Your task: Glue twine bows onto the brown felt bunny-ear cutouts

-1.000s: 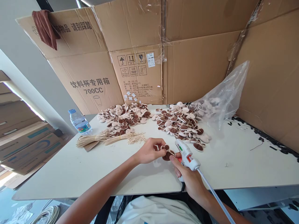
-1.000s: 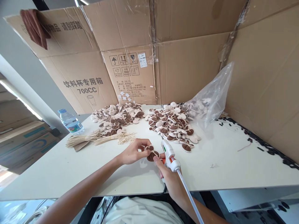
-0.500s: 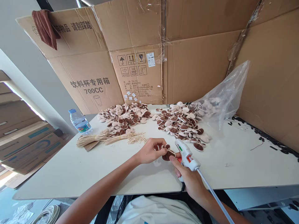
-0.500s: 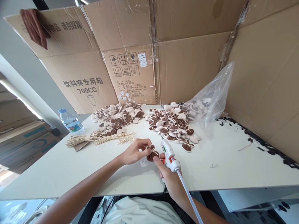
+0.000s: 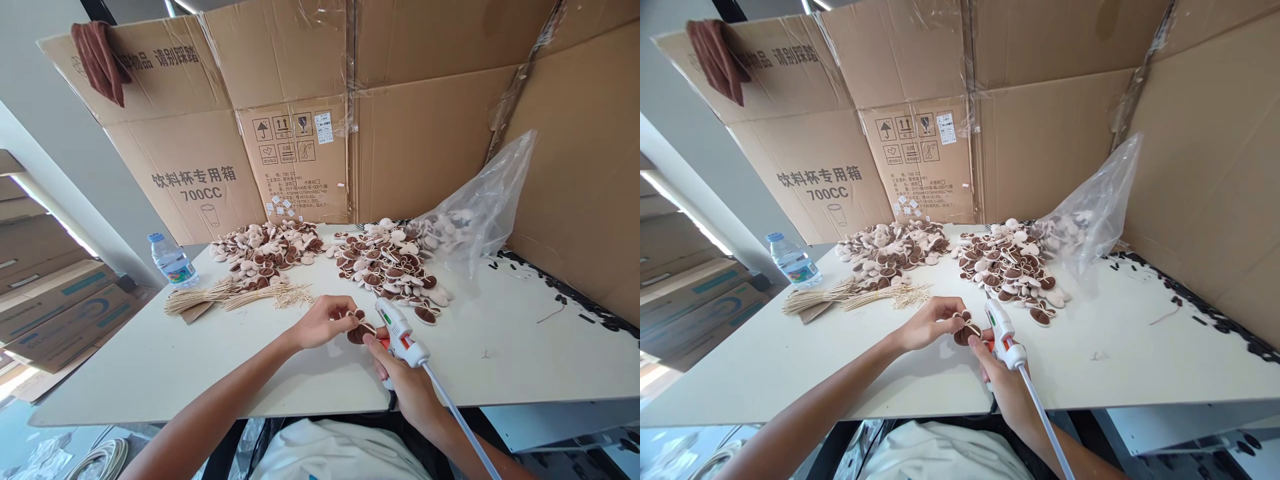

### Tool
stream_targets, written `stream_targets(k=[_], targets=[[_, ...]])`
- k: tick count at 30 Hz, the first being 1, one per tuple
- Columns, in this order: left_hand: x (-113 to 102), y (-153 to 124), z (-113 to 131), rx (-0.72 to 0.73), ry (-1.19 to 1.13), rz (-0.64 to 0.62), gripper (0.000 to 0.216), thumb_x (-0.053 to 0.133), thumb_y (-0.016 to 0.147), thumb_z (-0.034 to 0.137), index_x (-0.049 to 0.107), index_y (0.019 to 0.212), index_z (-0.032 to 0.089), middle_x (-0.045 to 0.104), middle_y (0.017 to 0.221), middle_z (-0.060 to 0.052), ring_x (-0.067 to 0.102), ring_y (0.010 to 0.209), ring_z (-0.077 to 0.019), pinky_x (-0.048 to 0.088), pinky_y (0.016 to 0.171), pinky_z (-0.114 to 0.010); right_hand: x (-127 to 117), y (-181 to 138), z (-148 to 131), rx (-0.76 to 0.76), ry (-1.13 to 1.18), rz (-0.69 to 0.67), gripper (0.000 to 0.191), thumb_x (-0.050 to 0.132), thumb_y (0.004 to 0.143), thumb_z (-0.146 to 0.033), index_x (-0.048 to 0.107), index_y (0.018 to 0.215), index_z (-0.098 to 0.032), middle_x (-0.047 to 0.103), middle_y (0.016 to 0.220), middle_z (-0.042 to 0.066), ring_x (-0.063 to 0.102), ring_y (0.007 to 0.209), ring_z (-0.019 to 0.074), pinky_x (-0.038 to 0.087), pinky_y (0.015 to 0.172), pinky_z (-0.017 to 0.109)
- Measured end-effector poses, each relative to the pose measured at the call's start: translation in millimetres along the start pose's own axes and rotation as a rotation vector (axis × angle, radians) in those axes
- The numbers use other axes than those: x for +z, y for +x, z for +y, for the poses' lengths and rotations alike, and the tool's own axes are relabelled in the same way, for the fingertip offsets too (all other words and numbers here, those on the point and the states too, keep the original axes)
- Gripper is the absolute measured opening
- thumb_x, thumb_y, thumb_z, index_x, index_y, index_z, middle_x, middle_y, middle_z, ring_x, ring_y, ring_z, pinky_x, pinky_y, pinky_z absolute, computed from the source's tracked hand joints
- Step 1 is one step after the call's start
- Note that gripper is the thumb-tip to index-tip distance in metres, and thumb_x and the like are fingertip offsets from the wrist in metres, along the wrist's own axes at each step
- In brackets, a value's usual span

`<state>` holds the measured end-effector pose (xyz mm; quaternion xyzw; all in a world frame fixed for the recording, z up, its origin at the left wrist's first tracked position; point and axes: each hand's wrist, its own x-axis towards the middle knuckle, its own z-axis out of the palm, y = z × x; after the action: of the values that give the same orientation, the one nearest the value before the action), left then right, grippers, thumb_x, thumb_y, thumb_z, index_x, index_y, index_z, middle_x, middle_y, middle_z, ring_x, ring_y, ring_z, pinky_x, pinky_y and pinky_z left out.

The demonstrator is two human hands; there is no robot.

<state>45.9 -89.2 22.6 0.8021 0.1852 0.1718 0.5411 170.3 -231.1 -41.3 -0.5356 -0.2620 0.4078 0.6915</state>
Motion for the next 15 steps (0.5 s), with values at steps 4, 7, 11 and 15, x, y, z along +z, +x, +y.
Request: stream_targets(k=[4,7,11,15], targets=[[-3.2,-1.4,0.9,0.019,-0.104,-0.029,0.02,0.055,0.087,0.03,0.064,0.081,0.014,0.057,0.07,-0.002,0.051,0.068,-0.0139,0.04,0.064,-0.025,0.9,-0.5,-1.6,0.001,0.007,-0.01,0.044,0.086,0.073,-0.056,0.063,0.088,-0.021,0.053,0.052,-0.008,0.04,0.042,0.0089,0.031,0.045,0.025],[-3.0,-2.1,2.2,0.011,-0.105,-0.022,0.018,0.057,0.086,0.029,0.064,0.081,0.014,0.059,0.072,-0.002,0.052,0.068,-0.0138,0.04,0.064,-0.025,1.0,0.2,-1.4,0.008,0.016,-0.004,0.045,0.086,0.072,-0.056,0.062,0.087,-0.022,0.054,0.053,-0.009,0.04,0.042,0.0089,0.032,0.046,0.025],[-1.0,-2.4,3.4,-0.008,-0.043,-0.015,0.018,0.063,0.084,0.031,0.063,0.082,0.014,0.065,0.078,-0.004,0.056,0.071,-0.0151,0.043,0.067,-0.026,1.6,1.4,-0.7,0.014,0.031,-0.003,0.046,0.087,0.071,-0.056,0.059,0.088,-0.023,0.053,0.052,-0.01,0.041,0.042,0.0093,0.032,0.046,0.025],[0.2,-2.7,3.8,-0.011,0.003,-0.012,0.02,0.065,0.085,0.033,0.064,0.082,0.013,0.068,0.078,-0.005,0.06,0.071,-0.0158,0.045,0.069,-0.027,2.1,1.3,-1.0,0.013,0.033,-0.01,0.045,0.086,0.072,-0.055,0.059,0.088,-0.023,0.049,0.048,-0.011,0.04,0.041,0.0097,0.032,0.046,0.025]])
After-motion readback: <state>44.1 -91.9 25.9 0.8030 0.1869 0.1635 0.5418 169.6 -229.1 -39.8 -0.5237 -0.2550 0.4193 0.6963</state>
